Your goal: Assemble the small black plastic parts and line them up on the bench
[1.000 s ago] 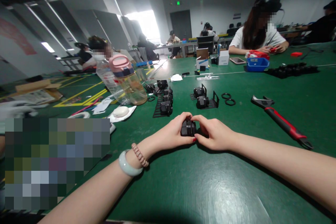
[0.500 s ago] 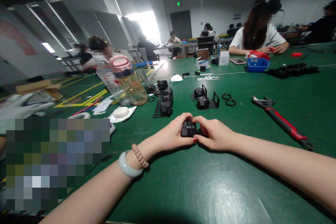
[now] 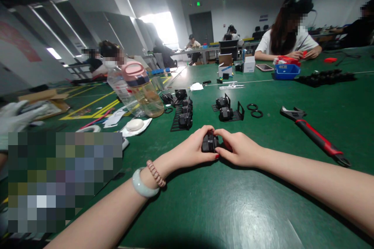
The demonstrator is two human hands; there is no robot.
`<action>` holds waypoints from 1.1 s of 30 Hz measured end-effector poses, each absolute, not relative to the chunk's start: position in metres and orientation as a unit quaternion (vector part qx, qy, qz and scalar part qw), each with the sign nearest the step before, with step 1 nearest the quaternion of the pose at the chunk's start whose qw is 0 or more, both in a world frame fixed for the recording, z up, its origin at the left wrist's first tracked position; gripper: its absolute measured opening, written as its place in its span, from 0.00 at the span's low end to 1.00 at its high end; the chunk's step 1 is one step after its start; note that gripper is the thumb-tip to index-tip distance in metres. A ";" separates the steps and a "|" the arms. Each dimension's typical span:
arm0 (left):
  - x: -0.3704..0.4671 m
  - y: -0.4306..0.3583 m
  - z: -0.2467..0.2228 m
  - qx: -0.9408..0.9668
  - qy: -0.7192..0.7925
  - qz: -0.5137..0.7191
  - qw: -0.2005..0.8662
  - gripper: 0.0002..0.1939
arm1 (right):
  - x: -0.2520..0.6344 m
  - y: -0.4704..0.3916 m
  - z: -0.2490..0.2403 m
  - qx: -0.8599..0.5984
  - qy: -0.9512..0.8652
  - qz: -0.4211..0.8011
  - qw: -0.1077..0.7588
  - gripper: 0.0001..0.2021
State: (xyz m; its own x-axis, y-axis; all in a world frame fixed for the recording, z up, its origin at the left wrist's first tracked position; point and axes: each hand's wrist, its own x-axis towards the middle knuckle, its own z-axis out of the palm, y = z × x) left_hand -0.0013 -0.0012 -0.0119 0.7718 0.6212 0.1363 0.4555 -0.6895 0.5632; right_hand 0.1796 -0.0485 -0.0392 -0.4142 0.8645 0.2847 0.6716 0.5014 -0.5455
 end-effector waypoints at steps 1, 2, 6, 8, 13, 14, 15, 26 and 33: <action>-0.001 -0.001 -0.012 0.906 0.297 0.160 0.257 0.25 | 0.180 -0.048 -0.039 -0.468 -0.822 0.176 0.273 0.17; -0.001 -0.001 -0.012 0.906 0.297 0.159 0.256 0.25 | 0.179 -0.048 -0.038 -0.469 -0.821 0.177 0.272 0.17; -0.002 -0.001 -0.012 0.906 0.296 0.159 0.259 0.25 | 0.179 -0.049 -0.037 -0.473 -0.819 0.176 0.272 0.17; -0.002 -0.001 -0.011 0.904 0.296 0.160 0.263 0.25 | 0.179 -0.049 -0.037 -0.474 -0.819 0.175 0.272 0.17; -0.002 -0.002 -0.010 0.902 0.297 0.162 0.267 0.25 | 0.179 -0.049 -0.039 -0.476 -0.817 0.175 0.273 0.17; -0.002 -0.002 -0.010 0.903 0.297 0.160 0.267 0.26 | 0.179 -0.049 -0.039 -0.476 -0.817 0.175 0.273 0.18; -0.002 -0.002 -0.010 0.903 0.297 0.159 0.267 0.26 | 0.179 -0.048 -0.039 -0.476 -0.818 0.174 0.272 0.18; -0.001 -0.001 -0.011 0.900 0.299 0.160 0.274 0.25 | 0.180 -0.048 -0.038 -0.481 -0.818 0.168 0.269 0.18; 0.000 -0.002 -0.010 0.901 0.299 0.158 0.271 0.25 | 0.179 -0.049 -0.037 -0.481 -0.812 0.182 0.277 0.17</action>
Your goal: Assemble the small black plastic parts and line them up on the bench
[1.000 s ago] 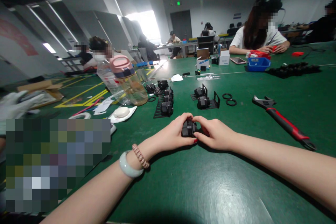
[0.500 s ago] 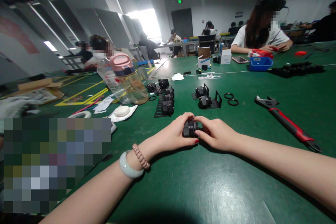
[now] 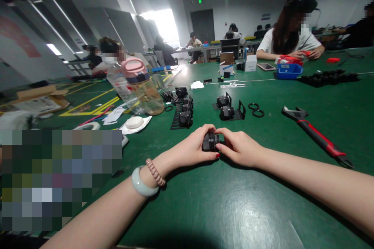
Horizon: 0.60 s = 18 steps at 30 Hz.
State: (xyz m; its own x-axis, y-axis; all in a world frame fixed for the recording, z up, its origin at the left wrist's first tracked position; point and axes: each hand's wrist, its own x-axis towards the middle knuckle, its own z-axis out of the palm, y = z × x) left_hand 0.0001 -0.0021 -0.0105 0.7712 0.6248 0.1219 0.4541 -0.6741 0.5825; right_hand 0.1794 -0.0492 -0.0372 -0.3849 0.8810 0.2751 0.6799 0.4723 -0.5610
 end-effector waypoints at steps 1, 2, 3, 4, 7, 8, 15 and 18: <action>0.000 -0.002 -0.010 0.901 0.300 0.158 0.270 0.25 | 0.179 -0.050 -0.037 -0.480 -0.810 0.186 0.282 0.18; 0.000 -0.002 -0.010 0.901 0.301 0.160 0.268 0.25 | 0.180 -0.050 -0.037 -0.478 -0.808 0.190 0.287 0.18; 0.000 -0.002 -0.010 0.901 0.302 0.162 0.267 0.26 | 0.180 -0.051 -0.038 -0.474 -0.808 0.193 0.292 0.19; 0.000 -0.002 -0.010 0.901 0.302 0.162 0.267 0.26 | 0.180 -0.051 -0.038 -0.469 -0.809 0.196 0.296 0.20; -0.001 -0.002 -0.009 0.904 0.297 0.159 0.264 0.26 | 0.181 -0.051 -0.041 -0.451 -0.818 0.201 0.294 0.20; -0.001 -0.002 -0.009 0.905 0.295 0.158 0.263 0.25 | 0.181 -0.051 -0.041 -0.447 -0.821 0.201 0.293 0.20; -0.002 -0.001 -0.009 0.902 0.299 0.160 0.267 0.25 | 0.180 -0.049 -0.041 -0.454 -0.824 0.191 0.281 0.19; -0.003 -0.001 -0.009 0.901 0.301 0.160 0.268 0.26 | 0.180 -0.049 -0.040 -0.460 -0.822 0.191 0.276 0.20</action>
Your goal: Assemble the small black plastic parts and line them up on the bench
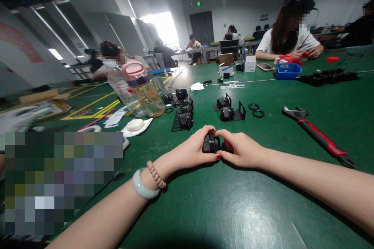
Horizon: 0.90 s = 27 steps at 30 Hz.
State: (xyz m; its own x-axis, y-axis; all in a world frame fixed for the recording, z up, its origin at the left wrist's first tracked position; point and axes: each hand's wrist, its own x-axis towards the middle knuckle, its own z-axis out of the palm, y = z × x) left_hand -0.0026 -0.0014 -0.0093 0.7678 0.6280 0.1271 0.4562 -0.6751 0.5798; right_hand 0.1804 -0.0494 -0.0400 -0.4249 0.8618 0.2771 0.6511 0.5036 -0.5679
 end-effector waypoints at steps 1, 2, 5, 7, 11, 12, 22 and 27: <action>-0.003 -0.001 -0.009 0.900 0.300 0.160 0.271 0.26 | 0.181 -0.049 -0.040 -0.461 -0.822 0.190 0.275 0.20; -0.003 -0.001 -0.009 0.900 0.299 0.160 0.274 0.26 | 0.181 -0.050 -0.040 -0.462 -0.822 0.189 0.275 0.20; -0.002 -0.001 -0.010 0.901 0.297 0.155 0.274 0.26 | 0.181 -0.050 -0.040 -0.462 -0.821 0.189 0.277 0.20; -0.003 -0.001 -0.010 0.903 0.296 0.152 0.270 0.26 | 0.181 -0.050 -0.041 -0.461 -0.821 0.192 0.277 0.20; -0.003 -0.001 -0.010 0.903 0.298 0.153 0.268 0.26 | 0.181 -0.050 -0.041 -0.459 -0.821 0.195 0.278 0.20; -0.003 -0.001 -0.010 0.903 0.300 0.154 0.266 0.26 | 0.181 -0.050 -0.041 -0.459 -0.821 0.195 0.278 0.20; -0.002 -0.001 -0.011 0.903 0.296 0.158 0.269 0.26 | 0.182 -0.049 -0.042 -0.455 -0.822 0.192 0.284 0.21; -0.002 -0.001 -0.012 0.906 0.295 0.156 0.262 0.26 | 0.182 -0.049 -0.043 -0.453 -0.823 0.193 0.283 0.21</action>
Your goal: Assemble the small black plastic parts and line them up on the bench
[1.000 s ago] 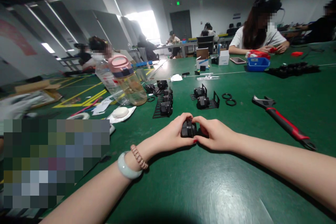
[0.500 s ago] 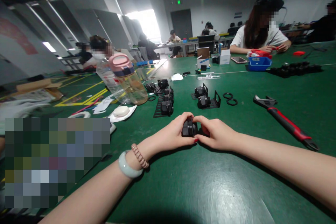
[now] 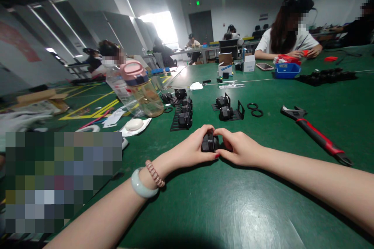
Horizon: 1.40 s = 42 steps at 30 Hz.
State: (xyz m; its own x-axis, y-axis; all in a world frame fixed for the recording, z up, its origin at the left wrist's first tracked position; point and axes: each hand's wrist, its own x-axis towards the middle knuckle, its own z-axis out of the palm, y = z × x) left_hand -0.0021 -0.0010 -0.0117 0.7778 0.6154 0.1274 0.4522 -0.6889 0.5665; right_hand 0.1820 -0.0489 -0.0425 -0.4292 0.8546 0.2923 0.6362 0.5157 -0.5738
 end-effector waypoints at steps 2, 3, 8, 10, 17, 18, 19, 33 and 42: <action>-0.002 -0.001 -0.011 0.906 0.294 0.154 0.261 0.26 | 0.182 -0.049 -0.043 -0.453 -0.823 0.193 0.284 0.21; -0.002 -0.001 -0.011 0.906 0.294 0.153 0.262 0.26 | 0.182 -0.049 -0.043 -0.453 -0.822 0.193 0.285 0.21; -0.002 -0.002 -0.011 0.902 0.296 0.158 0.273 0.26 | 0.182 -0.049 -0.043 -0.454 -0.822 0.191 0.286 0.21; -0.002 -0.002 -0.010 0.901 0.296 0.160 0.275 0.26 | 0.182 -0.049 -0.042 -0.455 -0.823 0.189 0.284 0.20; -0.001 -0.002 -0.010 0.898 0.298 0.167 0.279 0.26 | 0.181 -0.050 -0.041 -0.458 -0.825 0.183 0.278 0.20; -0.001 -0.002 -0.009 0.897 0.298 0.167 0.280 0.26 | 0.181 -0.050 -0.041 -0.458 -0.825 0.181 0.277 0.20; -0.001 -0.002 -0.009 0.897 0.297 0.166 0.282 0.26 | 0.181 -0.050 -0.040 -0.459 -0.825 0.180 0.276 0.21; -0.001 -0.002 -0.010 0.895 0.301 0.163 0.285 0.26 | 0.180 -0.049 -0.038 -0.465 -0.822 0.176 0.279 0.19; -0.002 -0.001 -0.012 0.898 0.300 0.160 0.280 0.27 | 0.179 -0.048 -0.037 -0.477 -0.823 0.155 0.266 0.17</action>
